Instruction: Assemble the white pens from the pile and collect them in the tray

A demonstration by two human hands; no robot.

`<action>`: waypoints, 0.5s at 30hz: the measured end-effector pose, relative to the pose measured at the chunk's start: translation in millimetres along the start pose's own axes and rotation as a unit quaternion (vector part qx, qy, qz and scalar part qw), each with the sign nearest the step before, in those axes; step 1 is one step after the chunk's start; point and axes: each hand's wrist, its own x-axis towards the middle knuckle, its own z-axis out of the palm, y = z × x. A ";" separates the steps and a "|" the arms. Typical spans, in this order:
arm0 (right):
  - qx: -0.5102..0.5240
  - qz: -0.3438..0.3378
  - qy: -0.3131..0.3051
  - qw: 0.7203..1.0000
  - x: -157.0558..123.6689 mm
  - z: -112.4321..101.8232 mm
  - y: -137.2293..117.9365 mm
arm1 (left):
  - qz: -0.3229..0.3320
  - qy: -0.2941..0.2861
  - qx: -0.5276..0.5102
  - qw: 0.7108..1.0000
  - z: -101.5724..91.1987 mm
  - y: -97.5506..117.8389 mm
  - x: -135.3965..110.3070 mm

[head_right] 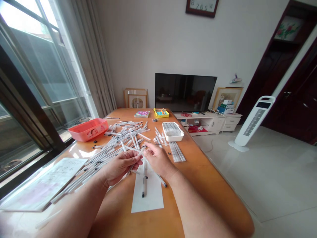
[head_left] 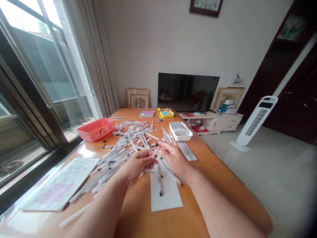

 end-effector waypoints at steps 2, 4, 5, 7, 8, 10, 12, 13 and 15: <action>-0.039 0.013 0.065 0.997 6.0 -17.4 7.9 | -0.002 0.016 -0.015 1.000 -0.6 -0.4 0.6; -0.136 0.032 0.134 0.981 12.5 -38.7 18.4 | 0.001 0.031 -0.021 0.999 -0.2 -0.1 1.0; -0.205 0.055 0.154 0.965 15.3 -49.0 23.7 | 0.004 0.037 -0.021 0.999 0.2 0.0 1.2; -0.346 0.110 0.160 0.918 19.2 -65.4 33.3 | 0.008 0.050 -0.016 0.999 0.6 0.1 1.8; -0.389 0.130 0.154 0.899 20.4 -70.7 37.2 | 0.008 0.055 -0.011 0.998 0.4 -0.1 2.2; -0.456 0.155 0.131 0.867 22.0 -75.4 43.5 | 0.005 0.061 -0.004 0.998 -0.8 -0.8 3.2; -0.501 0.164 0.106 0.843 23.2 -74.6 48.1 | 0.002 0.063 -0.002 0.998 -2.5 -1.6 4.1; -0.517 0.167 0.097 0.834 24.0 -73.2 49.9 | 0.000 0.064 -0.003 0.998 -3.2 -1.8 4.4; -0.538 0.176 0.082 0.821 25.6 -70.1 52.8 | -0.003 0.066 -0.007 0.998 -4.1 -1.7 4.3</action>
